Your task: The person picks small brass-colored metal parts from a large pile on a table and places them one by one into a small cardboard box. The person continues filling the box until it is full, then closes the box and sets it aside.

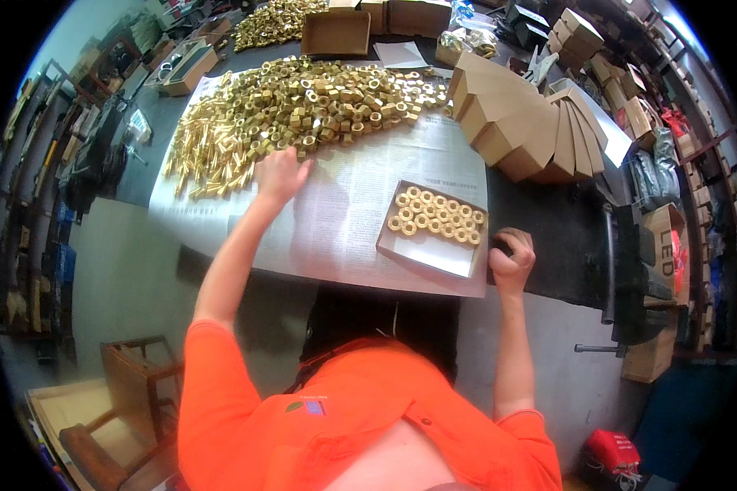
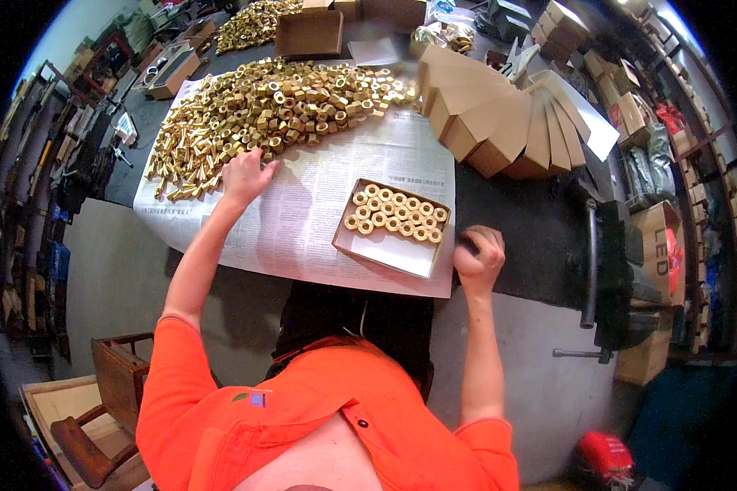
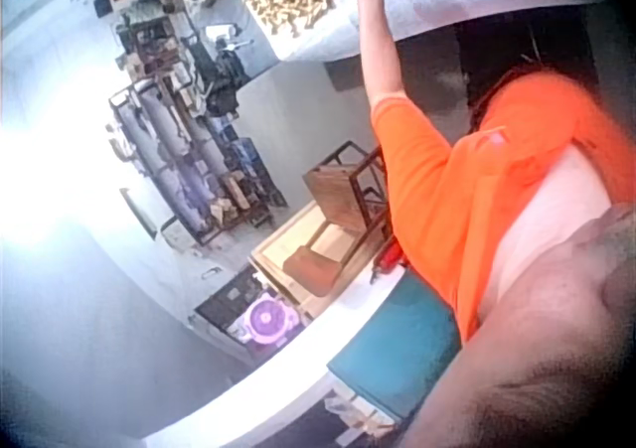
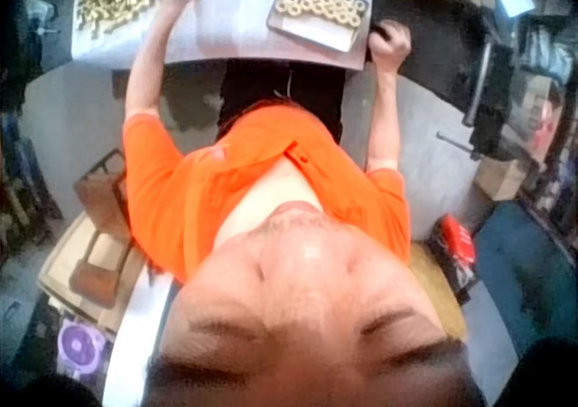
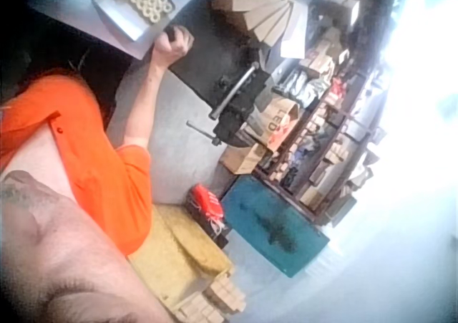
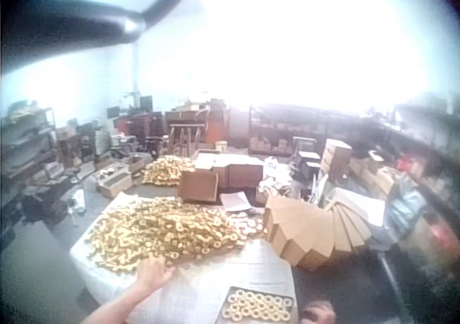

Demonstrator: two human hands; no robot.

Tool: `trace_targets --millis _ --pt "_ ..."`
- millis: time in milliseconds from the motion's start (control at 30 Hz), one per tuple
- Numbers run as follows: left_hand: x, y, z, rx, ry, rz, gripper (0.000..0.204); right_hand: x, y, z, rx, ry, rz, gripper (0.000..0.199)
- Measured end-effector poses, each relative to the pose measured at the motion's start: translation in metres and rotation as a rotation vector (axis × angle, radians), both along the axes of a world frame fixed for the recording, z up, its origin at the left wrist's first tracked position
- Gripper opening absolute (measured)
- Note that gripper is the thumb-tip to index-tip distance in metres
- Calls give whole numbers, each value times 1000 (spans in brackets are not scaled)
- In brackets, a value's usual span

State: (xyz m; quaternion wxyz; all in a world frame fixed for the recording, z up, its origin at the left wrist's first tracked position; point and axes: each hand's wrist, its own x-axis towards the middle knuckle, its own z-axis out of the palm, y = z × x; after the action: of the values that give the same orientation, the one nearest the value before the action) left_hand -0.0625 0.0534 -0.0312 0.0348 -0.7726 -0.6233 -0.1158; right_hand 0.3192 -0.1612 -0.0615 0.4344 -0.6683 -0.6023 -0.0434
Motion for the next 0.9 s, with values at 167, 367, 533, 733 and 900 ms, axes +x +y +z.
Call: trace_targets --millis 167,367,533,733,900 --pt "-4 7 -21 79 -104 -38 34 -1 0 1 8 -9 0 22" --pt "-13 0 -8 -536 -852 -117 32 -2 0 -1 -18 16 -18 22" --pt "-14 -1 4 -810 -793 -200 25 -3 -2 3 -10 21 -8 22" --pt "2 1 11 -479 -140 -317 20 0 -1 1 -3 5 -9 22" --pt "10 -9 5 -106 -28 -257 21 -2 -1 2 -6 7 -14 20"
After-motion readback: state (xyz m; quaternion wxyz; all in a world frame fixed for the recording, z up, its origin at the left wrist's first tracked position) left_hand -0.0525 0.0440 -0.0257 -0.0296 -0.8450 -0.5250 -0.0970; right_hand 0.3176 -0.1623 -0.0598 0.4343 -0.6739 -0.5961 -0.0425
